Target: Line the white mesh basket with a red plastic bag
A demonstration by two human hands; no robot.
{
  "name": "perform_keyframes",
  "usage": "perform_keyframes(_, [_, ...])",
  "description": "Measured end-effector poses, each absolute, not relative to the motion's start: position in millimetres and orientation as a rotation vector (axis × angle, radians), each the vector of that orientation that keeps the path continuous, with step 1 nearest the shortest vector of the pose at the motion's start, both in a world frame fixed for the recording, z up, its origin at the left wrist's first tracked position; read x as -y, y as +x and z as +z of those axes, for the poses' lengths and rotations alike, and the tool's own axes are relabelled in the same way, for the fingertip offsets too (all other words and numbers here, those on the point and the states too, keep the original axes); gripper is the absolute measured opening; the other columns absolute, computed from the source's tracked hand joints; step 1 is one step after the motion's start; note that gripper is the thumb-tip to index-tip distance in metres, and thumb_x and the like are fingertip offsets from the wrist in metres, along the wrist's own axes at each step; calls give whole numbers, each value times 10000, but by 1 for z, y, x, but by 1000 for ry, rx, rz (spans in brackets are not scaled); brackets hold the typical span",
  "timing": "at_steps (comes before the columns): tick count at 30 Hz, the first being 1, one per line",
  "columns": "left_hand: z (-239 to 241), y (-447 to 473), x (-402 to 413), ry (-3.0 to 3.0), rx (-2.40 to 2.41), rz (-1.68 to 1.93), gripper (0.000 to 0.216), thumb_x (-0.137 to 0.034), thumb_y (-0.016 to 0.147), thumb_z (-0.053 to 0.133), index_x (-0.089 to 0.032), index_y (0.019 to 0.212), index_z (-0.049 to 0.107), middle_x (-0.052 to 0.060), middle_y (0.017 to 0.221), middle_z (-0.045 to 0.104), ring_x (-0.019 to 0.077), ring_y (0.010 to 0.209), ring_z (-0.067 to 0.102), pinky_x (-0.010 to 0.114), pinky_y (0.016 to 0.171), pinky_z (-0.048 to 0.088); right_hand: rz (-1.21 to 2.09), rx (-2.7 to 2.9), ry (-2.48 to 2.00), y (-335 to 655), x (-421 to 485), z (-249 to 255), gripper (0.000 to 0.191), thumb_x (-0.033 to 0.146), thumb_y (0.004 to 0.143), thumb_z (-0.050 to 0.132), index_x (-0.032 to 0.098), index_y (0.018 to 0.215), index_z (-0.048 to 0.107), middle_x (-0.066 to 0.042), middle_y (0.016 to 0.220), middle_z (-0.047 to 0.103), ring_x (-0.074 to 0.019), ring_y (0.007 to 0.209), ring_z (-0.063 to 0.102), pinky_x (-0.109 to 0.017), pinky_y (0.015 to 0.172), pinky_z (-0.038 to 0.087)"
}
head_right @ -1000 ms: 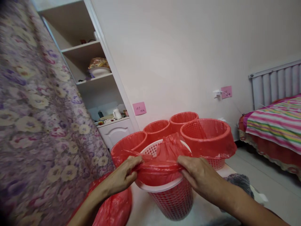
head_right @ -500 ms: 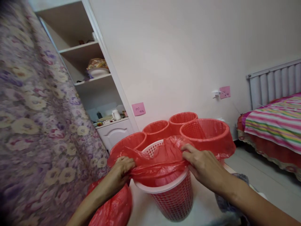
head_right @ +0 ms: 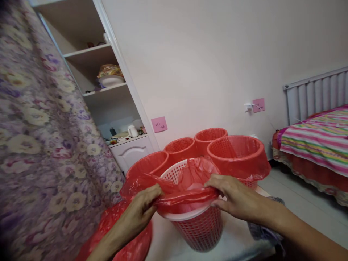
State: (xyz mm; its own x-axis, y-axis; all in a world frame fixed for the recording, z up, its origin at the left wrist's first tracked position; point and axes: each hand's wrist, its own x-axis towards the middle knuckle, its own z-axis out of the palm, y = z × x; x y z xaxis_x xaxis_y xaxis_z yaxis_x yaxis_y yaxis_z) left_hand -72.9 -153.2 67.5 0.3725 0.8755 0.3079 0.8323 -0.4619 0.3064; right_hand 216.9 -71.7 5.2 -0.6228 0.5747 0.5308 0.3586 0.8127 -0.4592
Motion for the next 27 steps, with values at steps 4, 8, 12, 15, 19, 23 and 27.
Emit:
perform_keyframes(4, [59, -79, 158, 2475, -1457, 635, 176, -61, 833, 388, -207, 792, 478, 0, 848, 569, 146, 826, 538, 274, 783, 420, 459, 2345, -641, 215, 75, 14, 209, 84, 876, 486, 219, 841, 642, -11, 839, 587, -169, 789, 594, -313, 711, 468])
perform_keyframes(8, [46, -77, 165, 2323, -1557, 424, 526, -401, 861, 630, -274, 1339, 452, 76, 1379, 541, 261, 1244, 493, 425, 1065, 363, 664, 2284, -616, 220, 78, 9, 171, 121, 888, 495, 232, 963, 601, -24, 1001, 644, -165, 847, 616, -317, 781, 484])
perform_keyframes(12, [28, -68, 165, 2457, -1629, 427, 132, -236, 875, 629, -254, 1001, 595, -8, 1049, 675, 198, 991, 610, 406, 993, 374, 930, 2223, -631, 222, 81, -3, 134, 252, 960, 444, 237, 938, 575, 8, 833, 672, -157, 748, 627, -314, 757, 490])
perform_keyframes(15, [14, -63, 164, 2688, -1573, 514, 175, -170, 925, 508, -197, 751, 505, -36, 776, 622, 138, 754, 587, 325, 807, 387, 1021, 2124, -593, 218, 81, -14, 183, 357, 971, 443, 233, 929, 572, -1, 831, 644, -170, 793, 613, -311, 740, 497])
perform_keyframes(19, [-6, -63, 161, 3116, -1432, 732, 311, -172, 974, 325, -194, 674, 406, -5, 641, 553, 133, 594, 486, 307, 641, 331, 953, 2152, -584, 216, 81, -27, 124, 294, 936, 517, 261, 1000, 619, -30, 984, 661, -196, 945, 615, -357, 845, 501])
perform_keyframes(23, [-22, -73, 158, 3316, -1324, 770, 358, -159, 1000, 266, -185, 689, 443, -8, 630, 543, 122, 573, 447, 312, 632, 296, 893, 2292, -425, 217, 85, -23, 202, 225, 964, 459, 267, 989, 655, -24, 969, 675, -172, 940, 626, -334, 851, 507])
perform_keyframes(27, [-37, -93, 158, 3333, -1345, 695, 350, -168, 1003, 266, -173, 767, 524, 9, 683, 556, 140, 650, 465, 325, 691, 300, 772, 2370, -389, 221, 82, -27, 274, 179, 981, 402, 261, 993, 664, -35, 1001, 684, -162, 959, 625, -324, 856, 504])
